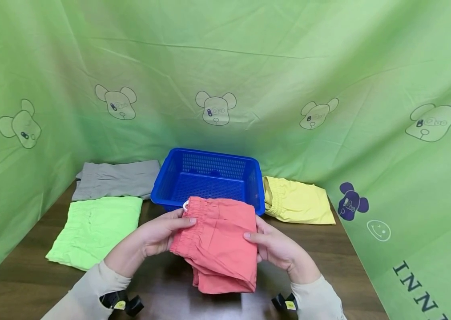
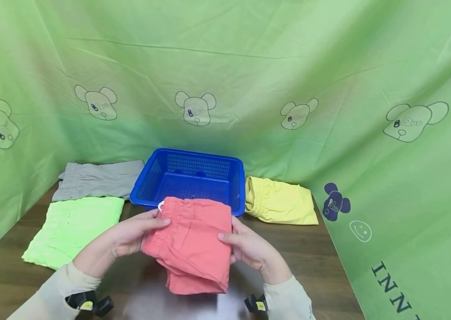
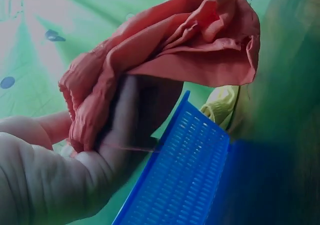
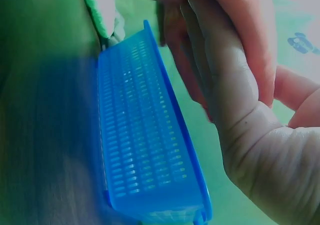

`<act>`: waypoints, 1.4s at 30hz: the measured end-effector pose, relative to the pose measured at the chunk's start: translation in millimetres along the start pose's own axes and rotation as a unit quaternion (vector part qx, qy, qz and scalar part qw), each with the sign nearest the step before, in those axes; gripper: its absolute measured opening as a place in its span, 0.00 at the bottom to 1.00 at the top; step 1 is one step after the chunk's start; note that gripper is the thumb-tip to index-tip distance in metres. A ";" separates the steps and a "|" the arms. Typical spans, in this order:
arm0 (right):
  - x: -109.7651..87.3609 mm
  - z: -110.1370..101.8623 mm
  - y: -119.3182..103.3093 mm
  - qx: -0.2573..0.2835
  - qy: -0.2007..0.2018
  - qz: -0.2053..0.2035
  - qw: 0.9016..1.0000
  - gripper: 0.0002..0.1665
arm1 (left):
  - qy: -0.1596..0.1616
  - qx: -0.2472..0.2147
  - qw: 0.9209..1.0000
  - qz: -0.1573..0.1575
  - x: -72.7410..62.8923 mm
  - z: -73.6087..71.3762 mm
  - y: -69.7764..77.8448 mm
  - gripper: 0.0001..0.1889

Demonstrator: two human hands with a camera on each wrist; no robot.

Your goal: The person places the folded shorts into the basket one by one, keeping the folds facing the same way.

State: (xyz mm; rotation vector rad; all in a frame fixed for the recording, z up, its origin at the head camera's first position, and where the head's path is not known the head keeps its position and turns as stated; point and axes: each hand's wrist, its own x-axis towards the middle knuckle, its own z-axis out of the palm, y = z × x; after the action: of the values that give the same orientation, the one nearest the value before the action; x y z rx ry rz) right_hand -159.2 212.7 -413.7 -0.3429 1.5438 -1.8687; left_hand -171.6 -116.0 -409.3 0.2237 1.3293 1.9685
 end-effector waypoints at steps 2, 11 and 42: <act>0.6 1.2 0.3 0.006 -0.004 -0.011 1.000 0.38 | 0.006 0.007 1.000 0.000 -0.8 -0.3 0.6 0.37; 3.6 5.7 -2.1 0.039 -0.004 -0.051 0.998 0.37 | -0.054 -0.003 0.999 0.005 -1.8 -9.8 2.9 0.27; 21.1 8.2 -28.7 0.075 0.039 -0.072 0.994 0.34 | -0.126 -0.021 0.991 0.050 5.6 -13.8 30.0 0.28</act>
State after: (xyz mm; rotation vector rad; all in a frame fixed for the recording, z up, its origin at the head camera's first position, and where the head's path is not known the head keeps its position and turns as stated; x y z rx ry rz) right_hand -179.4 194.7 -389.1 -0.3225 1.4515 -2.1188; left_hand -197.0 -128.1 -391.1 0.5106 1.1304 1.9743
